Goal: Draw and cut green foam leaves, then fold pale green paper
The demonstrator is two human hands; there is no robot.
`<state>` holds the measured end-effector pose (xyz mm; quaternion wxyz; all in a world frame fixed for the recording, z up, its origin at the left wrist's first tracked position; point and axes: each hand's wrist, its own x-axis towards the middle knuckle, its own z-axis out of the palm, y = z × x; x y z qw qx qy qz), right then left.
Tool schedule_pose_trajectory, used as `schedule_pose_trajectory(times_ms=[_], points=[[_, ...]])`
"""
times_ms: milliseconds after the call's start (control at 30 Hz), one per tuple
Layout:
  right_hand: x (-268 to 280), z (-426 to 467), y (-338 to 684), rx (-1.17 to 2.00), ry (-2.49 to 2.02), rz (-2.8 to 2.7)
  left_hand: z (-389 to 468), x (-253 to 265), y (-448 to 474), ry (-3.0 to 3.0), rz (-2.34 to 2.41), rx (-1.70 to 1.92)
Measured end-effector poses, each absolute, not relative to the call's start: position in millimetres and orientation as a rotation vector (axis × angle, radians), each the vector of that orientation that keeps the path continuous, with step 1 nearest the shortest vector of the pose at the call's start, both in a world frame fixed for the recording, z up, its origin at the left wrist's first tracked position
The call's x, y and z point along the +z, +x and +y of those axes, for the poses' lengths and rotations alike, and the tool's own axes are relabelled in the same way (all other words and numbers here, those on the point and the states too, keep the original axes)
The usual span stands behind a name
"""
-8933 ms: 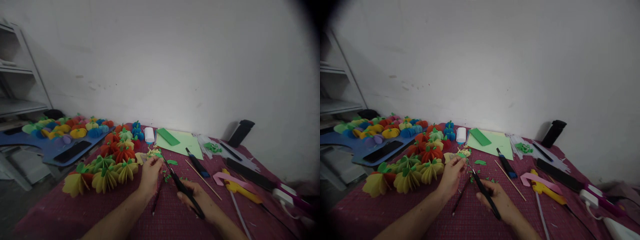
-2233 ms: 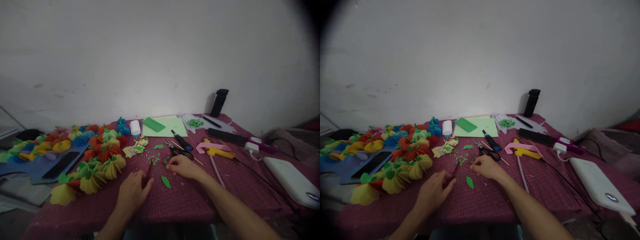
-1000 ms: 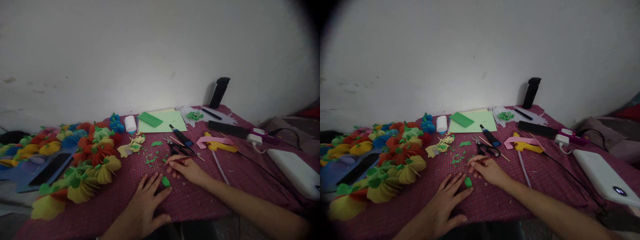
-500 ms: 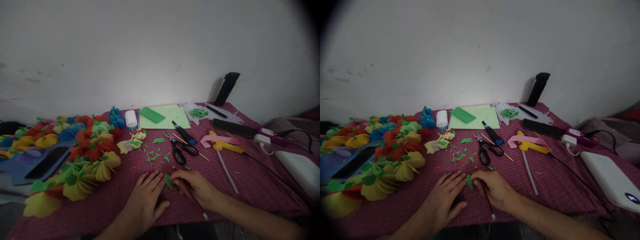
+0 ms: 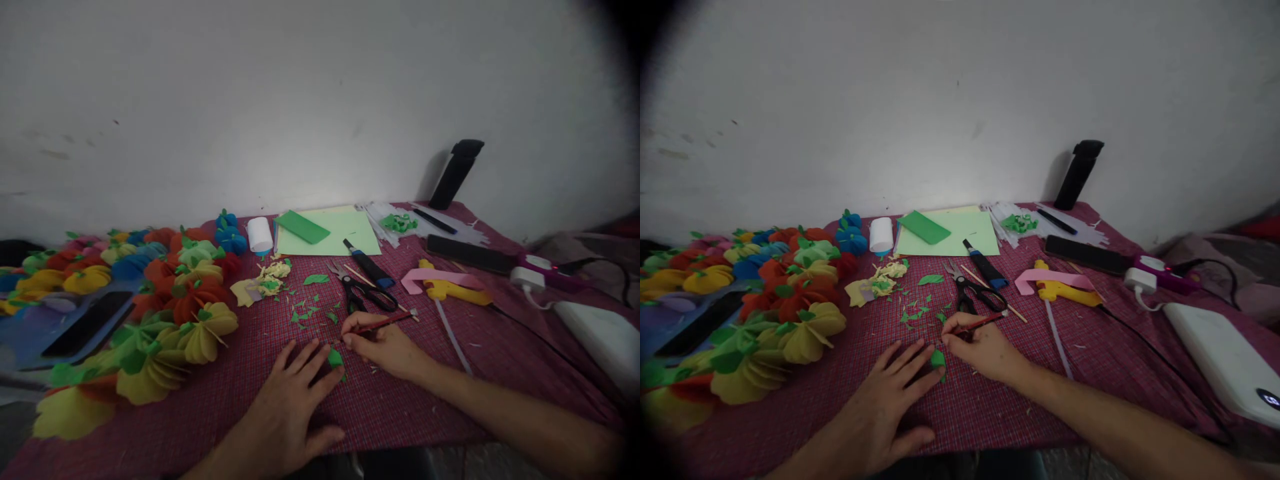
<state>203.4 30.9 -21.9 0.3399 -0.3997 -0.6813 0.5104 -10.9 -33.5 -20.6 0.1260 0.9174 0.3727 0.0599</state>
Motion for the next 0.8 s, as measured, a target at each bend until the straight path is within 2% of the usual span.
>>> schedule_pose_trajectory(times_ms=[200, 800], points=[[-30.7, 29.9, 200.8, 1.285, -1.03, -1.813, -34.2, -22.8, -11.9, 2.676, 1.112, 0.268], [-30.7, 31.6, 198.9, 1.281, -1.015, -1.864, -30.9, -21.0, -11.2, 2.632, 1.083, 0.215]])
